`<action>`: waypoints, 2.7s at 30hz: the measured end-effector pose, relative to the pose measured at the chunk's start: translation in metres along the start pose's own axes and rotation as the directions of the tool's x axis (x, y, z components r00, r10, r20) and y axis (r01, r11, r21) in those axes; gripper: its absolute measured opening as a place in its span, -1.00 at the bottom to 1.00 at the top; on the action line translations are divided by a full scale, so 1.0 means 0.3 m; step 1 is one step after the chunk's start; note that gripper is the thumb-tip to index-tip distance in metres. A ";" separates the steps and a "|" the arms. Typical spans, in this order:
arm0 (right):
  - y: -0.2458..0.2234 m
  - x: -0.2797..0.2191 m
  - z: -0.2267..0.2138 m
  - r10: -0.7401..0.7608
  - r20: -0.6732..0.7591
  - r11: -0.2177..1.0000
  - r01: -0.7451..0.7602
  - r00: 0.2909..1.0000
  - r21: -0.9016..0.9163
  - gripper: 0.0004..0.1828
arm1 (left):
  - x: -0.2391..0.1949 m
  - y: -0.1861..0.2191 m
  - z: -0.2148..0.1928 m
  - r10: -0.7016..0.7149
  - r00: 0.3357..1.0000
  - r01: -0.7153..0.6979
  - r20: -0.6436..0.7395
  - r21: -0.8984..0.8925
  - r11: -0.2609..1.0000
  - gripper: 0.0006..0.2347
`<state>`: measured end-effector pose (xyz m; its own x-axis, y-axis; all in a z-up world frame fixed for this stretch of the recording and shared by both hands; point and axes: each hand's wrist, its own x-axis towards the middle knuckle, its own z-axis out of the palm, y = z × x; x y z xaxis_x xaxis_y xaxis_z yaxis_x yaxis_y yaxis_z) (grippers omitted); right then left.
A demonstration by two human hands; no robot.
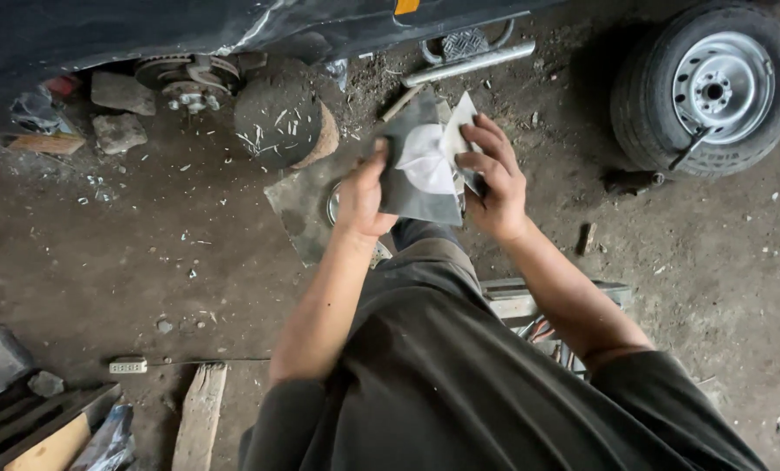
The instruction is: The person applies body filler to a damaged area on the side of a black car using a metal spreader. They repeatedly scoop the filler from a container and smooth it over the car's surface, occasionally mixing the substance on a separate metal plate.
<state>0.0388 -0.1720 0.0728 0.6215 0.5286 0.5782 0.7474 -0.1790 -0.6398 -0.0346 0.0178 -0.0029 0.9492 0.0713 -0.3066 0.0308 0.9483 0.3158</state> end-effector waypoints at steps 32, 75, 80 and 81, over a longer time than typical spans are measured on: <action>-0.008 -0.106 -0.047 0.199 0.211 0.689 -0.290 0.957 0.665 -0.62 | -0.025 -0.041 0.024 0.572 0.820 -0.507 0.010 0.476 0.719 -0.65; 0.704 -0.696 1.016 0.560 0.713 0.743 -0.637 0.423 -0.206 -0.38 | -0.380 0.155 -0.428 0.507 0.716 -0.327 -0.480 0.411 0.851 -0.69; 0.656 -0.727 1.115 0.591 0.711 0.807 -0.274 0.382 -0.524 -0.23 | -0.505 0.123 -0.437 0.459 0.659 -0.322 -0.596 0.328 0.888 -0.67; 0.614 -0.682 1.109 0.647 0.681 0.760 -0.222 0.343 -0.611 -0.22 | -0.527 0.098 -0.454 0.443 0.643 -0.257 -0.625 0.369 0.893 -0.67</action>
<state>-0.0287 -0.0373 -0.3318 0.5372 0.6305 -0.5602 0.5734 -0.7601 -0.3056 -0.2263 0.0765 -0.0674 0.4280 0.6594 -0.6180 -0.1009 0.7144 0.6924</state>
